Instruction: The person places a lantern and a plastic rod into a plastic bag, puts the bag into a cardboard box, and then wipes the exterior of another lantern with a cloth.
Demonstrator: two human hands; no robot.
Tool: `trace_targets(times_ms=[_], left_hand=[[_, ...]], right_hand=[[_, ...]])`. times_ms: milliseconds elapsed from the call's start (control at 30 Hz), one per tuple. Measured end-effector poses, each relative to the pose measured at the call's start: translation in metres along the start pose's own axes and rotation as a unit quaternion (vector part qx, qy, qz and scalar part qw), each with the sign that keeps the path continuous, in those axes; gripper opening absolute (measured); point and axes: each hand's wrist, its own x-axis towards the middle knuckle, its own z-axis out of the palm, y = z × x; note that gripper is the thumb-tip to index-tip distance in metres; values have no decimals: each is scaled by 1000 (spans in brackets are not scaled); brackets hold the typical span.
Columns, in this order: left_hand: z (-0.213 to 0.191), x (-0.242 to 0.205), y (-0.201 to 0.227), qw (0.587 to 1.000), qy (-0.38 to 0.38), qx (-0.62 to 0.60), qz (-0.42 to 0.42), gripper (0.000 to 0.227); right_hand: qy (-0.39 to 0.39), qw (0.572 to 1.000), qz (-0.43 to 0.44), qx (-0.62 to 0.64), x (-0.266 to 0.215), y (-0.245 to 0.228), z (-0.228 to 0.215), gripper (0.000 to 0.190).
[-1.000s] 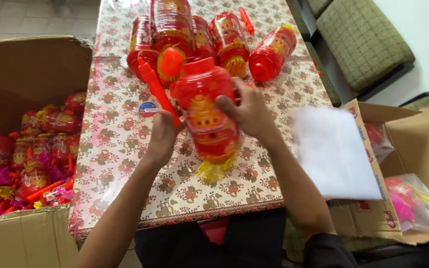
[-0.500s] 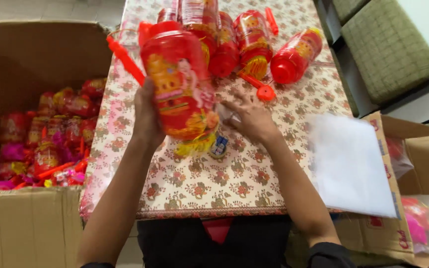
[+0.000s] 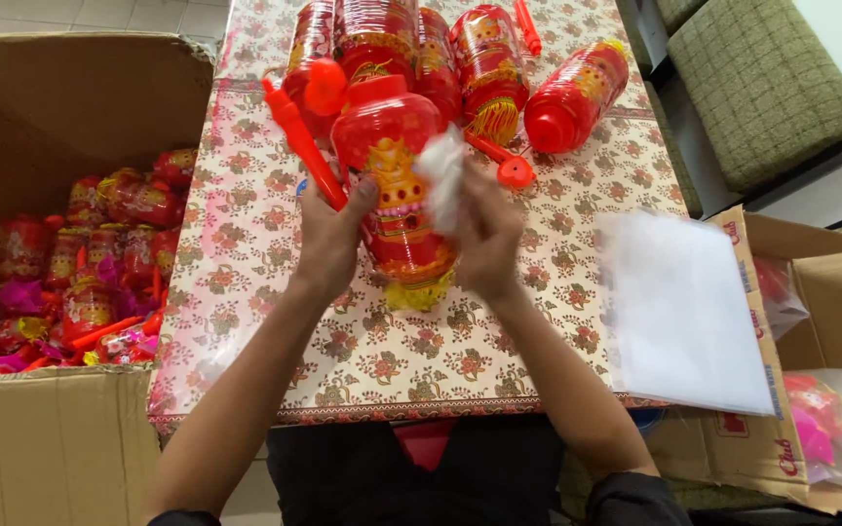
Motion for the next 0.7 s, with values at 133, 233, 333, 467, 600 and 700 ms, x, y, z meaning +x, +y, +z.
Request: trace_targets(times_ms=[133, 233, 333, 467, 600, 700], left_hand=[[-1, 3, -5, 994, 77, -38, 70, 48], [-18, 14, -18, 990, 88, -24, 105, 47], [-23, 8, -25, 995, 64, -3, 74, 53], [-12, 1, -26, 998, 0, 23, 65, 63], [4, -10, -16, 995, -61, 38, 70, 63], [13, -13, -3, 993, -90, -23, 69, 59]], right_hand=[[-131, 978, -161, -23, -23, -5, 21, 46], [-124, 967, -222, -33, -23, -2, 26, 25], [-90, 982, -165, -22, -25, -9, 28, 7], [-108, 994, 6, 9, -8, -44, 17, 56], [-52, 978, 144, 140, -1, -47, 15, 67], [-79, 977, 145, 136, -4, -47, 15, 68]])
